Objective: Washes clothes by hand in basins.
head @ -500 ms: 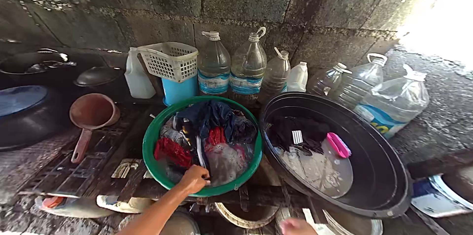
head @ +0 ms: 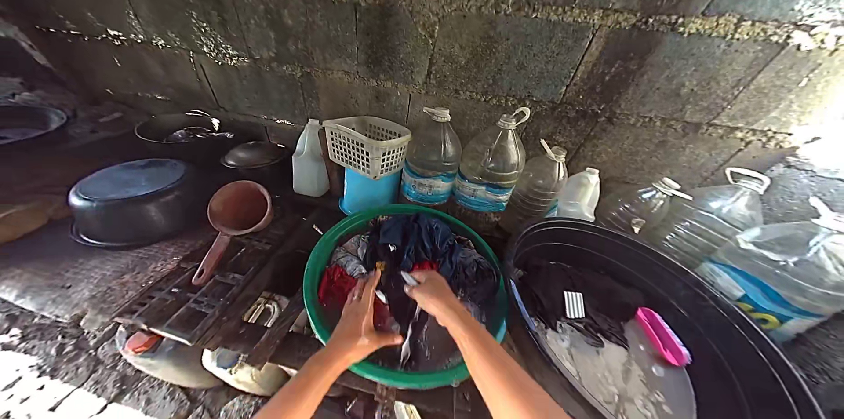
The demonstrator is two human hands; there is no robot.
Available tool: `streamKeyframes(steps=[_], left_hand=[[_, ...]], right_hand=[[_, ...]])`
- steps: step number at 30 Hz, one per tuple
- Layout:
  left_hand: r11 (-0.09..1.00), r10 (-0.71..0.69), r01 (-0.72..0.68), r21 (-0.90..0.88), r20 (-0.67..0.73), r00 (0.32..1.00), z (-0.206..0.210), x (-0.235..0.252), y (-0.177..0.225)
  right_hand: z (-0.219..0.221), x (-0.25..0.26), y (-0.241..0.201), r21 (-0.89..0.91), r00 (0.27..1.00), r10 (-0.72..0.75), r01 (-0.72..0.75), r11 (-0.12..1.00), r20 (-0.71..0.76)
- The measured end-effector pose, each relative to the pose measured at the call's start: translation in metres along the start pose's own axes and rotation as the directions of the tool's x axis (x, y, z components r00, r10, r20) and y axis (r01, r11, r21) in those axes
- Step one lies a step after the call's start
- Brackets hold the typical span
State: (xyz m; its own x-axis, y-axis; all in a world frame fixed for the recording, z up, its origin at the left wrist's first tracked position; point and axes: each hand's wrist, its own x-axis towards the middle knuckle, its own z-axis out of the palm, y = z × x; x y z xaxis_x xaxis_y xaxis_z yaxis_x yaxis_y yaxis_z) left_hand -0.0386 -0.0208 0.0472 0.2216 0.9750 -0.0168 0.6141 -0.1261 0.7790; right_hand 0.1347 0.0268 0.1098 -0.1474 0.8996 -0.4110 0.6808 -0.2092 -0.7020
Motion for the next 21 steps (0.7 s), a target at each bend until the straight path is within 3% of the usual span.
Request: streamKeyframes(steps=[4, 7, 9, 12, 14, 16, 17, 19, 21], left_hand=[[0.978, -0.044, 0.011, -0.207, -0.155, 0.987, 0.009, 0.063, 0.015], [0.783, -0.285, 0.132, -0.608, -0.162, 0.945, 0.014, 0.092, 0.027], [0.624, -0.463, 0.233, -0.746, -0.114, 0.879, 0.009, 0.098, 0.041], [0.445, -0.527, 0.311, -0.840, 0.036, 0.849, -0.001, 0.101, 0.051], [0.436, -0.475, 0.253, -0.864, 0.017, 0.880, 0.005, 0.097, 0.055], [0.447, -0.414, 0.224, -0.866, 0.021, 0.910, 0.015, 0.084, 0.066], [0.425, -0.397, 0.228, -0.876, 0.046, 0.917, 0.019, 0.074, 0.073], [0.299, -0.400, 0.224, -0.928, 0.091, 0.912, 0.023, 0.059, 0.085], [0.103, -0.376, 0.188, -0.977, 0.137, 0.917, 0.022, 0.046, 0.089]], right_hand=[[-0.040, -0.029, -0.056, 0.041, 0.942, -0.248, 0.264, 0.964, -0.226], [-0.063, -0.054, -0.065, 0.118, 0.854, -0.341, 0.415, 0.902, -0.394], [-0.069, -0.055, -0.043, 0.174, 0.828, -0.274, 0.401, 0.900, -0.490], [-0.058, -0.030, 0.012, 0.482, 0.869, 0.097, 0.173, 0.859, -0.486], [-0.044, -0.013, 0.032, 0.763, 0.928, 0.308, -0.043, 0.645, -0.208], [-0.025, 0.002, 0.036, 0.915, 0.945, 0.323, -0.180, 0.362, 0.058], [-0.014, 0.010, 0.036, 0.943, 0.954, 0.278, -0.193, 0.270, 0.116], [0.012, 0.030, 0.038, 0.987, 0.988, 0.138, -0.084, 0.134, 0.065], [0.021, 0.043, 0.042, 0.999, 0.996, 0.085, -0.012, -0.038, 0.015]])
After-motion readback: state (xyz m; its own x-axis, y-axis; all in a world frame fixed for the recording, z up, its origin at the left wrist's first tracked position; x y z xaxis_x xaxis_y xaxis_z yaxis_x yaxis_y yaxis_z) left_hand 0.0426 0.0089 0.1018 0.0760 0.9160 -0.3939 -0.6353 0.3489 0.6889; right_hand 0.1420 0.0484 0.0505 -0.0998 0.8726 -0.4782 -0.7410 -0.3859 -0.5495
